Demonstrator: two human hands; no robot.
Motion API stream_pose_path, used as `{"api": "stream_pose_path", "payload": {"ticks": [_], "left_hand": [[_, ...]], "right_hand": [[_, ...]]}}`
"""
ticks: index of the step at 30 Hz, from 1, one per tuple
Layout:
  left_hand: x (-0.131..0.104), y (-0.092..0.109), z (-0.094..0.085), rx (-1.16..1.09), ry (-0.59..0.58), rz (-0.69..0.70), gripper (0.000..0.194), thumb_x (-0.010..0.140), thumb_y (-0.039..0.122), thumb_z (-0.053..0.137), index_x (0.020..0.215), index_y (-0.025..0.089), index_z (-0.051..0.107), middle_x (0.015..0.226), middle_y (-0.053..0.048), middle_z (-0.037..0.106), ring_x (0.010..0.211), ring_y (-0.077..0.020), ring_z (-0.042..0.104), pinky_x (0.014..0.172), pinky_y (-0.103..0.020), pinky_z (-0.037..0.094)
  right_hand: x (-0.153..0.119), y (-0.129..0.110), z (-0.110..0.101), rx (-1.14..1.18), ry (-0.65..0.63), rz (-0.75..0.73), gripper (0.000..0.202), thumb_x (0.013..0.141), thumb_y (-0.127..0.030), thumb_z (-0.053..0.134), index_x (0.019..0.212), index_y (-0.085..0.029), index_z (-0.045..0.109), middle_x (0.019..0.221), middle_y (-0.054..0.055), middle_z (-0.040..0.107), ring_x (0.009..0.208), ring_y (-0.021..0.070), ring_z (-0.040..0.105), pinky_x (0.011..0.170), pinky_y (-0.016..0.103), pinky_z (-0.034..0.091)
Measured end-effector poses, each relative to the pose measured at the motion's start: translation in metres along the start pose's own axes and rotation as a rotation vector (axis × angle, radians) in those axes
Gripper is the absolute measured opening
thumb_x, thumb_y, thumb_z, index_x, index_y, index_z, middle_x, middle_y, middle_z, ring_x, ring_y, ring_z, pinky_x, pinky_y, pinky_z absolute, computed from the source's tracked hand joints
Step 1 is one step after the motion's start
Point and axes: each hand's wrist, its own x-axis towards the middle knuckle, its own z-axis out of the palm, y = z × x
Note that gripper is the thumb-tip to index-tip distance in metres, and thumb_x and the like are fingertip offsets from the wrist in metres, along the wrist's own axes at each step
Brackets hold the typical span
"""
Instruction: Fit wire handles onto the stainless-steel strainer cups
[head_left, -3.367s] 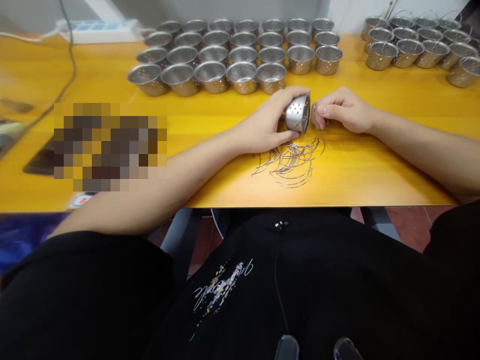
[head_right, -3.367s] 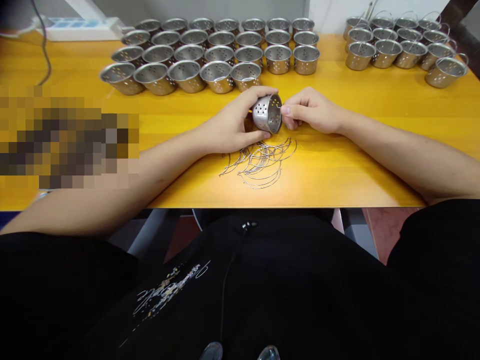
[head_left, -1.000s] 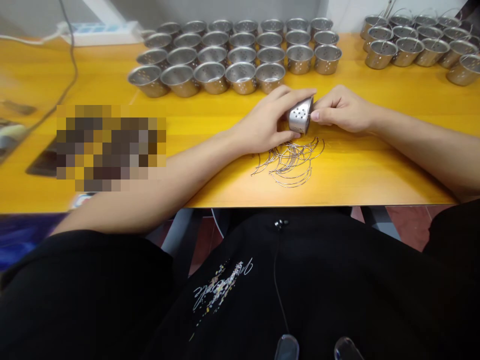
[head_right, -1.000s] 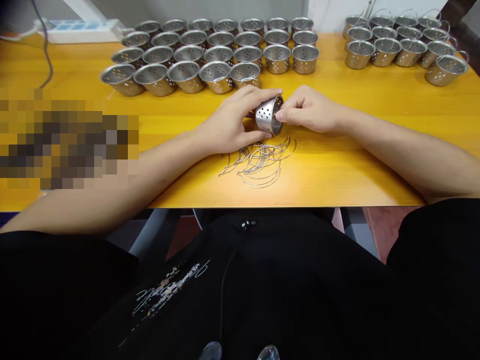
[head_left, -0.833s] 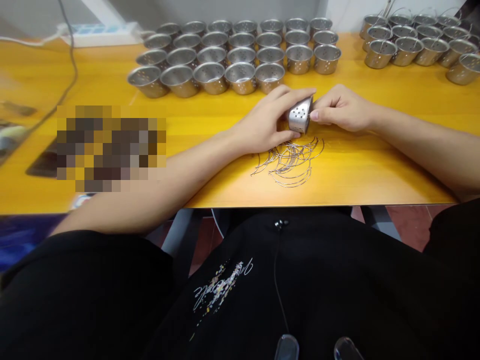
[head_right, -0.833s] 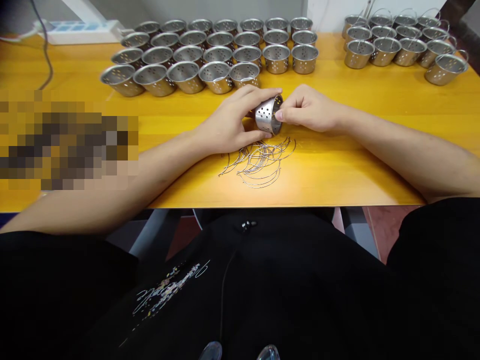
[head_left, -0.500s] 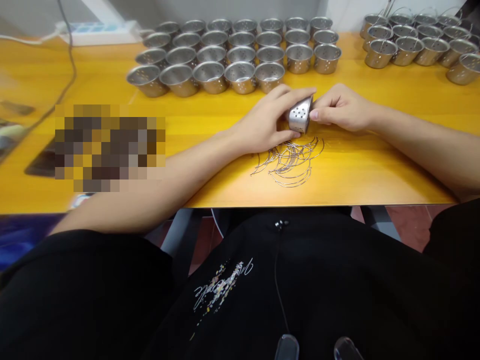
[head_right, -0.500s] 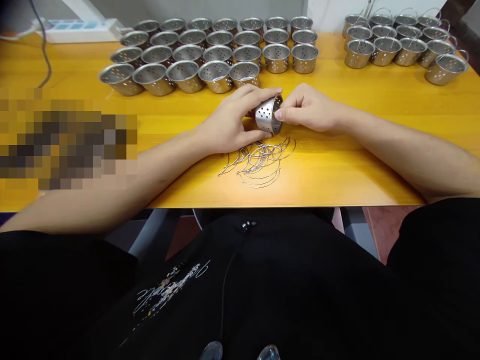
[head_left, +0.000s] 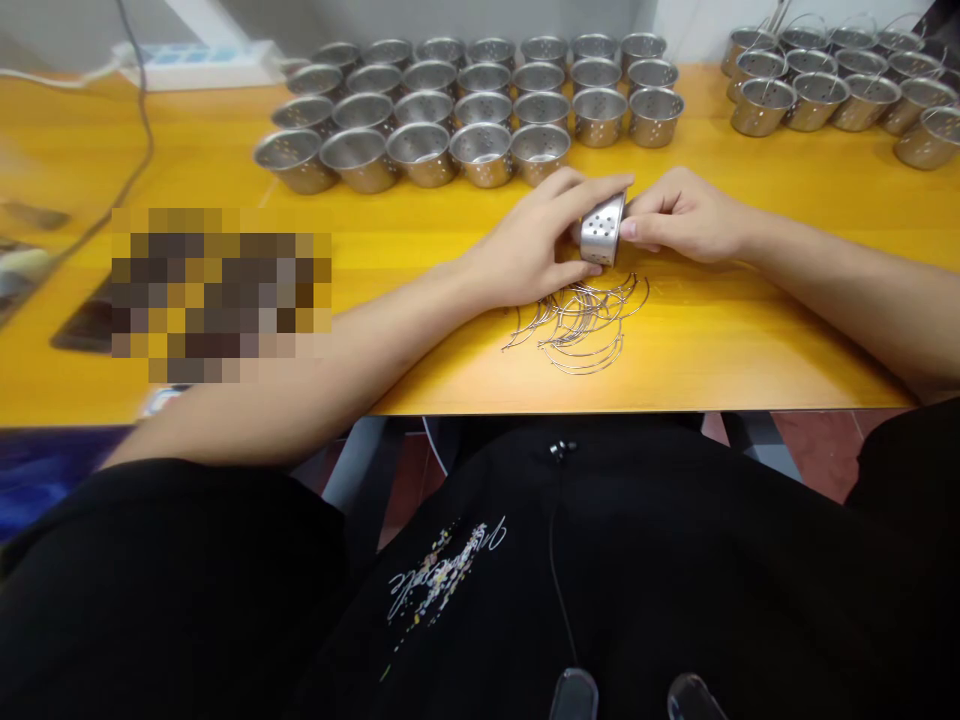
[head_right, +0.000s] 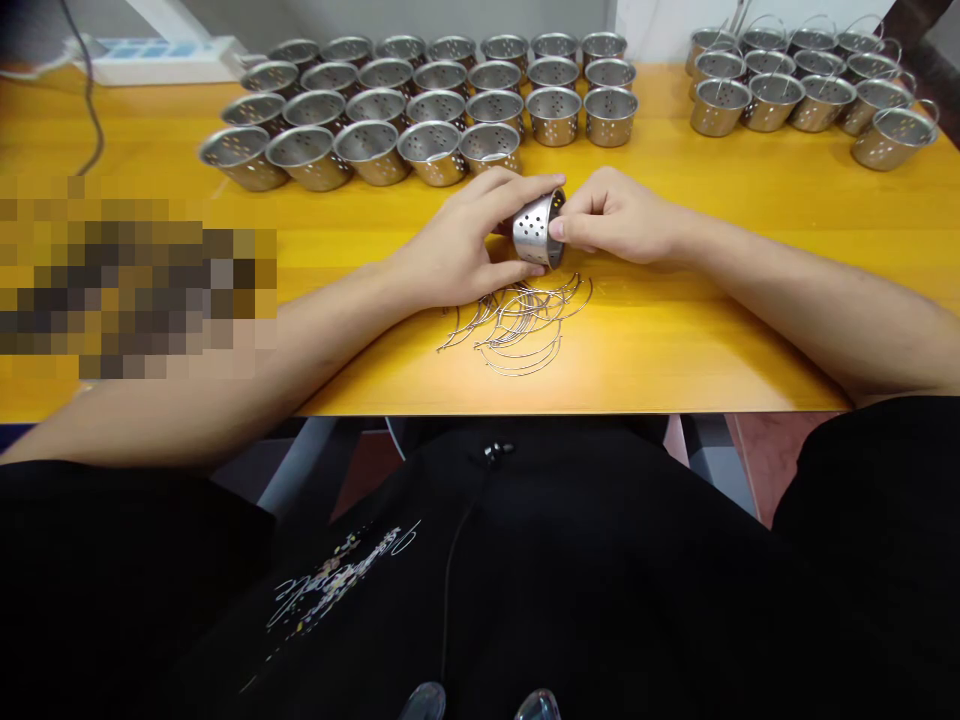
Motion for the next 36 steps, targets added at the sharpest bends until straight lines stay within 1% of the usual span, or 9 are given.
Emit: {"api": "stream_pose_path", "payload": {"ticks": [7, 13, 17, 19, 23, 28, 30, 33, 36], "left_hand": [[0.0, -0.001, 0.002, -0.019, -0.001, -0.001, 0.105, 0.091, 0.055, 0.1, 0.19, 0.041, 0.067, 0.171, -0.017, 0.078, 0.162, -0.0568, 0.074, 0.147, -0.086, 0.055], [-0.003, 0.006, 0.0, -0.031, -0.008, -0.017, 0.106, 0.094, 0.053, 0.097, 0.193, 0.037, 0.062, 0.177, -0.019, 0.075, 0.167, -0.055, 0.071, 0.152, -0.083, 0.052], [-0.003, 0.005, 0.0, -0.046, -0.008, -0.012, 0.105, 0.093, 0.052, 0.096, 0.191, 0.034, 0.063, 0.184, -0.019, 0.072, 0.172, -0.0558, 0.067, 0.156, -0.084, 0.047], [-0.003, 0.003, 0.001, -0.049, 0.004, -0.017, 0.106, 0.093, 0.052, 0.096, 0.192, 0.035, 0.063, 0.185, -0.018, 0.072, 0.173, -0.0552, 0.066, 0.154, -0.084, 0.05], [-0.005, 0.0, 0.001, -0.058, 0.024, -0.033, 0.108, 0.092, 0.051, 0.097, 0.193, 0.038, 0.062, 0.185, -0.017, 0.073, 0.171, -0.0544, 0.067, 0.144, -0.083, 0.061], [-0.005, -0.002, 0.001, -0.049, 0.042, -0.007, 0.102, 0.095, 0.052, 0.096, 0.19, 0.036, 0.064, 0.186, -0.017, 0.073, 0.171, -0.0538, 0.068, 0.148, -0.083, 0.058], [-0.005, -0.003, 0.001, -0.052, 0.043, -0.002, 0.102, 0.095, 0.053, 0.097, 0.19, 0.036, 0.065, 0.185, -0.017, 0.073, 0.17, -0.0536, 0.069, 0.148, -0.082, 0.058], [-0.005, -0.003, 0.001, -0.045, 0.029, -0.012, 0.104, 0.094, 0.052, 0.095, 0.192, 0.034, 0.062, 0.184, -0.018, 0.073, 0.17, -0.0531, 0.069, 0.144, -0.082, 0.062], [-0.005, -0.002, 0.001, -0.038, 0.028, -0.01, 0.105, 0.093, 0.05, 0.094, 0.192, 0.035, 0.061, 0.184, -0.018, 0.073, 0.169, -0.0526, 0.07, 0.144, -0.083, 0.062]], "right_hand": [[-0.001, 0.005, 0.002, 0.055, 0.004, -0.005, 0.081, 0.116, -0.078, 0.096, 0.069, -0.023, 0.059, 0.06, -0.004, 0.041, 0.062, 0.0153, 0.027, 0.06, 0.04, 0.019], [0.002, 0.025, -0.003, -0.029, -0.014, -0.171, 0.077, 0.123, -0.078, 0.087, 0.073, -0.02, 0.074, 0.064, -0.002, 0.062, 0.061, 0.0124, 0.044, 0.061, 0.033, 0.028], [0.001, 0.028, -0.003, -0.008, 0.023, -0.088, 0.072, 0.118, -0.082, 0.092, 0.079, -0.022, 0.082, 0.073, 0.002, 0.076, 0.069, 0.0171, 0.056, 0.067, 0.033, 0.039], [0.001, 0.027, -0.001, 0.016, 0.05, -0.059, 0.068, 0.112, -0.084, 0.097, 0.083, -0.024, 0.085, 0.077, 0.003, 0.079, 0.072, 0.0199, 0.06, 0.069, 0.034, 0.043], [0.002, 0.031, 0.005, 0.063, 0.112, -0.084, 0.067, 0.104, -0.093, 0.1, 0.088, -0.029, 0.085, 0.079, 0.001, 0.079, 0.074, 0.0219, 0.062, 0.069, 0.037, 0.045], [0.002, 0.038, 0.008, 0.078, 0.229, -0.062, 0.078, 0.105, -0.103, 0.092, 0.098, -0.027, 0.079, 0.073, -0.003, 0.065, 0.067, 0.0178, 0.05, 0.065, 0.038, 0.036], [0.003, 0.038, 0.009, 0.098, 0.257, -0.033, 0.081, 0.102, -0.107, 0.092, 0.104, -0.027, 0.077, 0.074, -0.005, 0.061, 0.066, 0.0167, 0.048, 0.064, 0.038, 0.035], [0.004, 0.037, 0.012, 0.118, 0.298, -0.008, 0.083, 0.096, -0.105, 0.1, 0.108, -0.027, 0.075, 0.08, -0.006, 0.06, 0.065, 0.0149, 0.051, 0.062, 0.04, 0.035], [0.004, 0.036, 0.014, 0.122, 0.351, 0.003, 0.081, 0.096, -0.1, 0.105, 0.111, -0.026, 0.074, 0.087, -0.006, 0.063, 0.065, 0.0132, 0.052, 0.062, 0.04, 0.036]]}}
